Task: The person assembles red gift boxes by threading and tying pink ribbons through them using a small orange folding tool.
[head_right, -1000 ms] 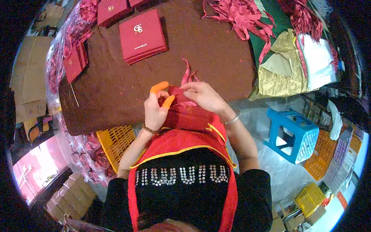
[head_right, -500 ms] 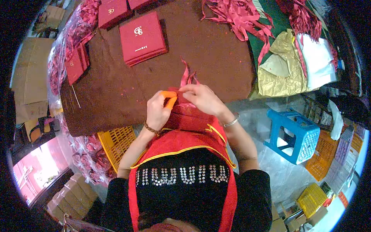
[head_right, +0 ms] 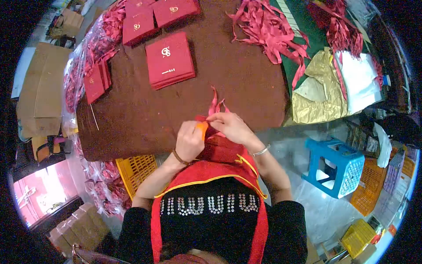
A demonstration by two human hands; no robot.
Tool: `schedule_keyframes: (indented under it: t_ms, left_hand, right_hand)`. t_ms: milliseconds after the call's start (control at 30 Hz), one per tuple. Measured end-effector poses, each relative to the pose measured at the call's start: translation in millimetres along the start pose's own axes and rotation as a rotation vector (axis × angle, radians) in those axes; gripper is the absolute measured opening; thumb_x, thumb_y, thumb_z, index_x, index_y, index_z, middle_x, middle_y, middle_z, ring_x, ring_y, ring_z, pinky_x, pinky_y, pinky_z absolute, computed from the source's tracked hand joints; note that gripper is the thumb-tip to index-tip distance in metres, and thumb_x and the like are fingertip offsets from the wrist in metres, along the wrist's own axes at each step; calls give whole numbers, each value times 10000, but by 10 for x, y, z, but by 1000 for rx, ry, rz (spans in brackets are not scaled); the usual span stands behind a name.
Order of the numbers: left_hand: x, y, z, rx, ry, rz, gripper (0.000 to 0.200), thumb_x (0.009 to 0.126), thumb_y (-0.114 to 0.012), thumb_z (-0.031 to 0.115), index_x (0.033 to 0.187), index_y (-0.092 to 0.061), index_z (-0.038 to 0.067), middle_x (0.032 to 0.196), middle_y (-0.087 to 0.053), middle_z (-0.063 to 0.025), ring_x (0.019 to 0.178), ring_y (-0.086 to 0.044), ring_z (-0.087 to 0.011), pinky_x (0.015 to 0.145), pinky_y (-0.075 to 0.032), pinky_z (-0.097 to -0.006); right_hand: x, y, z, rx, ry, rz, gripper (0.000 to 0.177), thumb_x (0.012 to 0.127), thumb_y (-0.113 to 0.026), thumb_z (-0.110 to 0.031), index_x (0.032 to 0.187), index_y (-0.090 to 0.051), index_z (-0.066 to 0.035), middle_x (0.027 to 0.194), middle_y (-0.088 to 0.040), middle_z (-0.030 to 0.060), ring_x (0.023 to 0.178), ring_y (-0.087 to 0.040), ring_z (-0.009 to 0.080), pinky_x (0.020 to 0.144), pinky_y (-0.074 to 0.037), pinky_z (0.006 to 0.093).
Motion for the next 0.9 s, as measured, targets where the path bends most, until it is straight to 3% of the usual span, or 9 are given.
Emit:
schedule_keyframes:
  t_ms: [133, 167, 267, 467, 600, 633, 733, 767, 900]
  left_hand:
    - [-14, -24, 8, -51, 8, -6, 123, 667, -550, 5, 789, -563, -1, 776, -549, -154, 713, -533, -310, 643, -443, -373]
    - [0, -27, -60, -114, 66, -8, 109, 688, -563, 9, 796, -570, 8, 774, -557, -145, 717, -542, -307, 644, -450, -372]
    - [16, 27, -161, -218, 127, 9, 93, 732, -602, 35, 824, -589, 31, 770, -587, -128, 718, -571, -297, 630, -468, -373]
    - [65, -22, -443, -483, 450, -318, 155, 724, -634, 98, 853, -586, 27, 768, -626, -134, 679, -622, -261, 611, -487, -325]
    - [125, 25, -449, -341, 465, -480, 210, 718, -658, 126, 890, -586, 27, 724, -628, -126, 663, -633, -225, 594, -490, -291]
    - [87, -14, -471, -450, 458, -459, 228, 727, -660, 137, 902, -583, 14, 731, -635, -117, 664, -634, -192, 606, -487, -277]
    - [46, -32, -569, -648, 552, -399, 251, 735, -663, 150, 916, -579, -2, 746, -641, -109, 659, -628, -169, 607, -483, -267]
    - [6, -71, -623, -644, 540, -384, 281, 735, -671, 174, 930, -579, -6, 731, -639, -113, 645, -622, -157, 590, -477, -262]
    - [26, -35, -591, -491, 500, -460, 295, 717, -675, 261, 905, -613, 43, 682, -626, -114, 620, -610, -236, 558, -462, -326]
  right_hand:
    - [3, -54, 104, 75, -123, -42, 233, 829, -518, -143, 1017, -594, -28, 860, -637, 108, 761, -594, 140, 665, -465, 259]
    - [-4, -1, -31, -86, 26, -2, 240, 821, -527, -160, 1013, -595, -33, 839, -637, 108, 735, -594, 135, 653, -466, 272]
    - [-46, 44, -100, -189, 26, 49, 257, 814, -517, -214, 1001, -601, -59, 834, -631, 118, 739, -611, 212, 676, -466, 309]
    - [-93, -62, -275, -376, 103, 50, 252, 817, -518, -244, 1004, -590, -91, 886, -628, 115, 840, -596, 278, 755, -454, 364]
    - [-124, -84, -319, -347, 58, 24, 250, 819, -521, -253, 1004, -585, -98, 911, -633, 99, 882, -591, 267, 780, -448, 361]
    - [-130, -80, -349, -343, 140, 48, 266, 839, -516, -229, 1023, -576, -46, 799, -640, 98, 634, -600, 192, 629, -460, 295]
    - [-172, -67, -435, -349, 206, 77, 269, 846, -508, -236, 1030, -576, -51, 791, -634, 103, 637, -595, 195, 641, -460, 313]
    - [-197, -64, -420, -391, 114, 34, 238, 826, -516, -237, 1010, -587, -104, 908, -635, 93, 889, -587, 268, 783, -447, 357]
    - [-175, -103, -373, -447, 218, 41, 275, 842, -480, -287, 1033, -582, -117, 939, -616, 115, 894, -573, 291, 792, -433, 390]
Point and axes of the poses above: each hand's wrist, its own x-axis towards the middle knuckle, its own y-axis out of the back of the hand, z = x × y, the point moved 9 cm from there along x, towards the middle knuckle
